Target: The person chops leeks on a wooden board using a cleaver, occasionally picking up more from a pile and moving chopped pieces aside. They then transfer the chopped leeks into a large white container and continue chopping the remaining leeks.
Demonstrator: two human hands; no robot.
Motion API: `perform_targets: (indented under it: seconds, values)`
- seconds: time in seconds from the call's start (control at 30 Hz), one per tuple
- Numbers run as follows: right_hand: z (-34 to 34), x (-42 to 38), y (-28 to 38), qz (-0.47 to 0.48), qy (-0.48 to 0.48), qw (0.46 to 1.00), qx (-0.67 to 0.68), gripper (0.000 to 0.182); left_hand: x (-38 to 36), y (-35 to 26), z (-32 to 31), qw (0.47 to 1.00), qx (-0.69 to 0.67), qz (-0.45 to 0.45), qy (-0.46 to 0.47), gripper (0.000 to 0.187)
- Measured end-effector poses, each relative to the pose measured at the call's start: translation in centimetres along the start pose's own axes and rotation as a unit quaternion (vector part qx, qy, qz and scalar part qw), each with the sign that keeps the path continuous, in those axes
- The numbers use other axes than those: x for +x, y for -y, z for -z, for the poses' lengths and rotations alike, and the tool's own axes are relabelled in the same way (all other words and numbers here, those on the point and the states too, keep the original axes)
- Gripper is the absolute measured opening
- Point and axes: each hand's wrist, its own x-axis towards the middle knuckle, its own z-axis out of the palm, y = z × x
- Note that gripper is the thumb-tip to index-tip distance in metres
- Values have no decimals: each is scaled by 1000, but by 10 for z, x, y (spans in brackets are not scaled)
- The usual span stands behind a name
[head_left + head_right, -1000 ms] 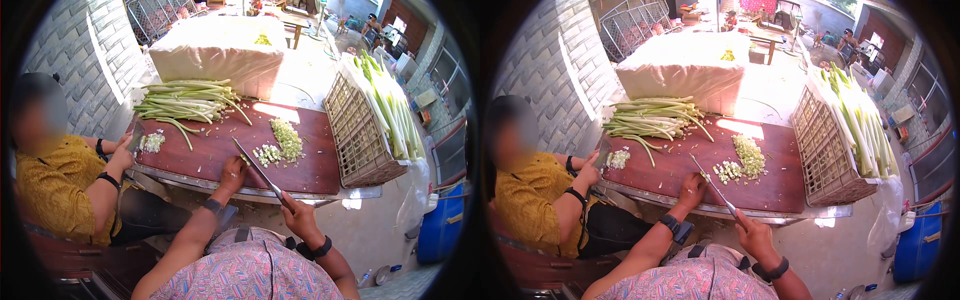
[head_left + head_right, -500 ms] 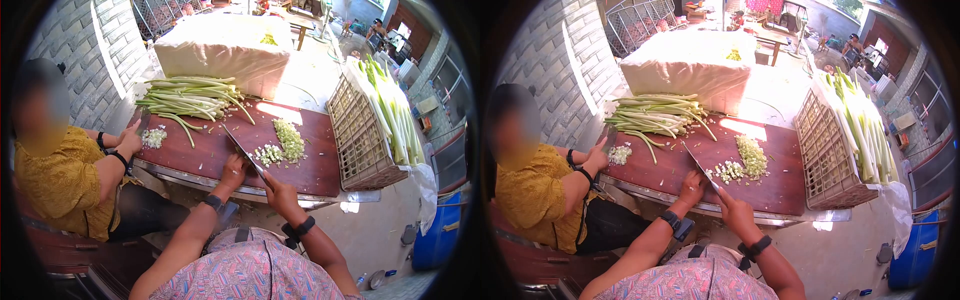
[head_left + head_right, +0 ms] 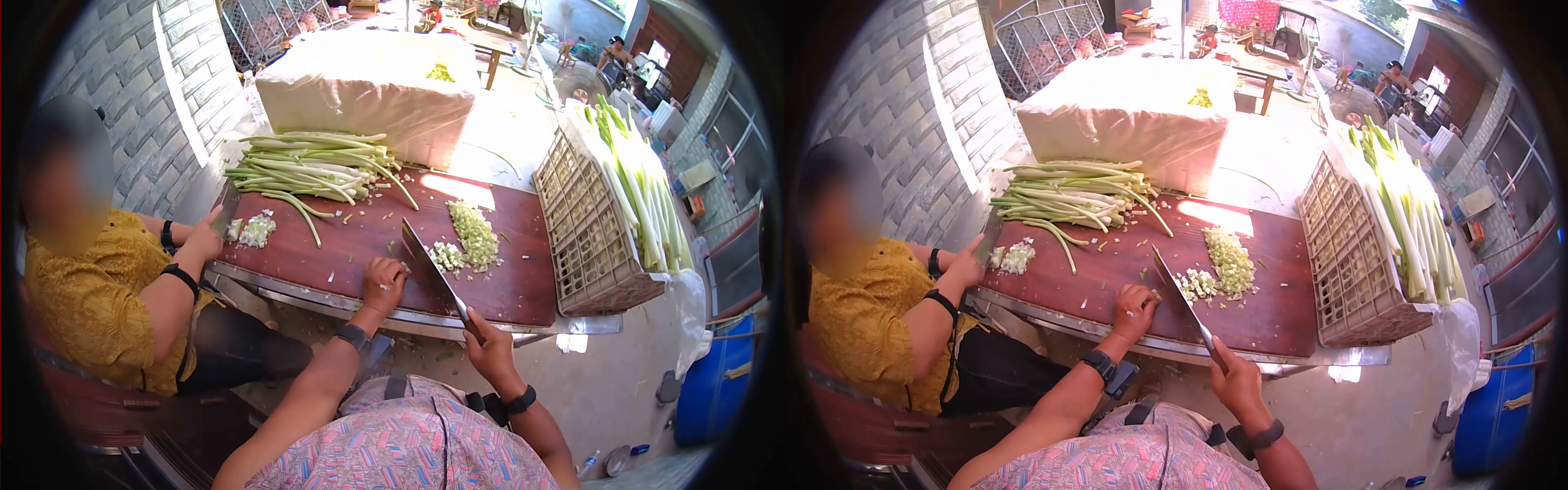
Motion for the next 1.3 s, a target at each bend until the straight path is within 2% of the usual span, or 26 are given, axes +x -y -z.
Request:
perform_targets:
  seconds: [0.07,0.2,0.27,0.57,0.7,0.87,1.0,1.07,1.2,1.27,1.3]
  values:
    - [2,-5,1,11,-20,1000,0,46,-3,2,-1,999,0,42,24,13]
    - [6,-13,11,42,-19,999,6,47,-8,8,-4,999,4,44,27,11]
    - [12,-14,26,36,27,998,-47,47,-8,7,-3,999,4,47,12,9]
    - [6,-2,29,81,43,992,-84,50,-6,4,0,999,-13,33,11,9]
    - [-12,24,35,60,75,990,-106,48,-5,3,2,999,1,44,29,8]
    - [-42,49,38,80,54,990,-107,48,-8,7,2,999,11,30,41,10]
    - [-37,45,25,93,37,992,-71,48,-7,6,3,999,12,24,27,8]
    - [-31,35,13,70,0,997,-17,49,-5,5,4,999,-19,20,33,9]
    - [-15,25,1,31,-21,998,-55,48,-8,5,5,999,-32,13,33,13]
    - [-13,23,-4,29,-49,998,-21,47,-9,4,8,994,-70,64,55,18]
    - [-14,22,-7,28,-52,998,-20,47,-9,1,10,994,-70,61,56,18]
